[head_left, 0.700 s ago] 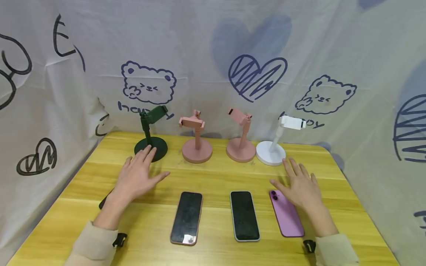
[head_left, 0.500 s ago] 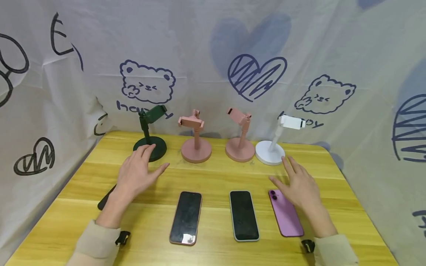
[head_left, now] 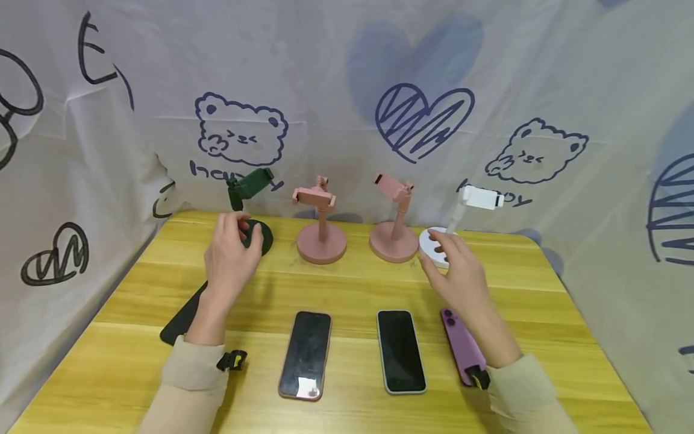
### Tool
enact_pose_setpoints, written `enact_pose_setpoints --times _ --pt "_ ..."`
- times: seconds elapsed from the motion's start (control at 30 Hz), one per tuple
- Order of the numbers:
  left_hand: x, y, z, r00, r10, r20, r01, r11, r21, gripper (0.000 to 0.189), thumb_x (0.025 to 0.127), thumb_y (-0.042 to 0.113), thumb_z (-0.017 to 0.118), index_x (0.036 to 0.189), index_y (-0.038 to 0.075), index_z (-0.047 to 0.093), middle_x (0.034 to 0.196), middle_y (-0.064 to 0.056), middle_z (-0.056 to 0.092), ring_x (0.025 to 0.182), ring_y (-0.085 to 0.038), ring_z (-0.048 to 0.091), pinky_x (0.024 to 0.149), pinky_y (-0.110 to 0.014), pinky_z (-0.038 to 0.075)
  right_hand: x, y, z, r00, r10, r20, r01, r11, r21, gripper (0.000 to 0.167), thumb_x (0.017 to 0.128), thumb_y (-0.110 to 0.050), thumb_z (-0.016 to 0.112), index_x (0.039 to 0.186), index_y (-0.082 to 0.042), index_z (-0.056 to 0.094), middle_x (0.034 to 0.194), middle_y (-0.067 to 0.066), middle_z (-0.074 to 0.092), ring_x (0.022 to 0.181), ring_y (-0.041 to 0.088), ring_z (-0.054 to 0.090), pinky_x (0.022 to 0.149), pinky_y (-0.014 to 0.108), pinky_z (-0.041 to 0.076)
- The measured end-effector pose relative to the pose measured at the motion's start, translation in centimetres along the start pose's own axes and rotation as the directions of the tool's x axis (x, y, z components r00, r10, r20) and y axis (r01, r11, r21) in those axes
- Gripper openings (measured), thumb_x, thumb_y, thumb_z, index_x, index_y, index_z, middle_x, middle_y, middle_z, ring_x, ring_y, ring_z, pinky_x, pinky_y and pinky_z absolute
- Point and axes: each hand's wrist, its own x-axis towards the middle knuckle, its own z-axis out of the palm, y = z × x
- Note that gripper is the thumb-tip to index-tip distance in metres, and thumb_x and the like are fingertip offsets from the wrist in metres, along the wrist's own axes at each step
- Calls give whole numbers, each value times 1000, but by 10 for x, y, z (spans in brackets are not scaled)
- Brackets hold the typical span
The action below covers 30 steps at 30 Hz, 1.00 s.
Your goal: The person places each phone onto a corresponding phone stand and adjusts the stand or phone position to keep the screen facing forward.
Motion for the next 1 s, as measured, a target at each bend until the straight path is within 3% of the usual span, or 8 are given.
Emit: enact_pose_setpoints --times 0.1,0.2,0.33,0.43,0.57,0.7,0.87,1.0 --pt "10 -1 4 994 -102 -50 98 993 -68 25 103 20 61 119 1 59 105 -16 56 83 -28 56 59 -38 41 22 -22 10 996 -79 -32 81 993 85 40 93 -13 78 130 0 66 120 18 69 95 33 70 76 47 61" --pt "18 -4 8 977 -193 -95 180 975 -131 24 103 20 61 117 1 58 106 -17 55 85 -29 56 65 -38 41 44 -43 20 987 -154 -53 160 976 147 38 94 -11 77 128 1 67 119 18 70 93 31 70 76 46 62" --pt "26 -12 16 951 -273 -144 245 951 -187 23 102 16 62 117 0 58 108 -19 55 87 -32 56 69 -38 41 73 -67 34 971 -234 -52 240 947 214 34 95 -9 74 127 2 67 118 17 71 94 30 70 78 44 63" --pt "32 -19 24 936 -307 -174 271 941 -204 25 102 15 64 119 -1 57 112 -20 54 88 -33 56 69 -37 40 93 -84 45 968 -251 -20 248 936 249 32 98 -9 71 127 2 67 120 17 70 98 30 70 82 43 63" --pt "41 -25 35 926 -332 -182 294 933 -207 32 102 18 63 126 0 54 123 -21 51 97 -35 55 71 -40 41 119 -106 57 975 -215 48 193 940 281 30 100 -11 70 127 1 68 121 15 69 103 28 68 88 39 61" --pt "47 -32 41 918 -359 -169 325 925 -198 40 102 19 63 135 3 47 134 -20 46 113 -35 51 79 -48 46 146 -130 73 975 -124 182 56 940 337 28 102 -11 66 128 -2 69 124 11 68 106 23 69 92 30 59" --pt "52 -41 44 921 -365 -133 333 919 -212 48 104 16 62 144 3 41 142 -21 44 126 -38 49 94 -53 48 179 -158 99 933 -12 359 -104 948 302 28 106 -10 59 131 -7 68 129 7 66 97 17 70 85 23 57" --pt "54 -45 48 931 -359 -67 336 915 -224 48 105 13 60 147 1 40 144 -24 45 127 -41 49 104 -54 47 202 -173 117 897 26 440 -94 987 133 30 107 -10 55 134 -8 68 132 7 66 96 16 69 84 24 57"
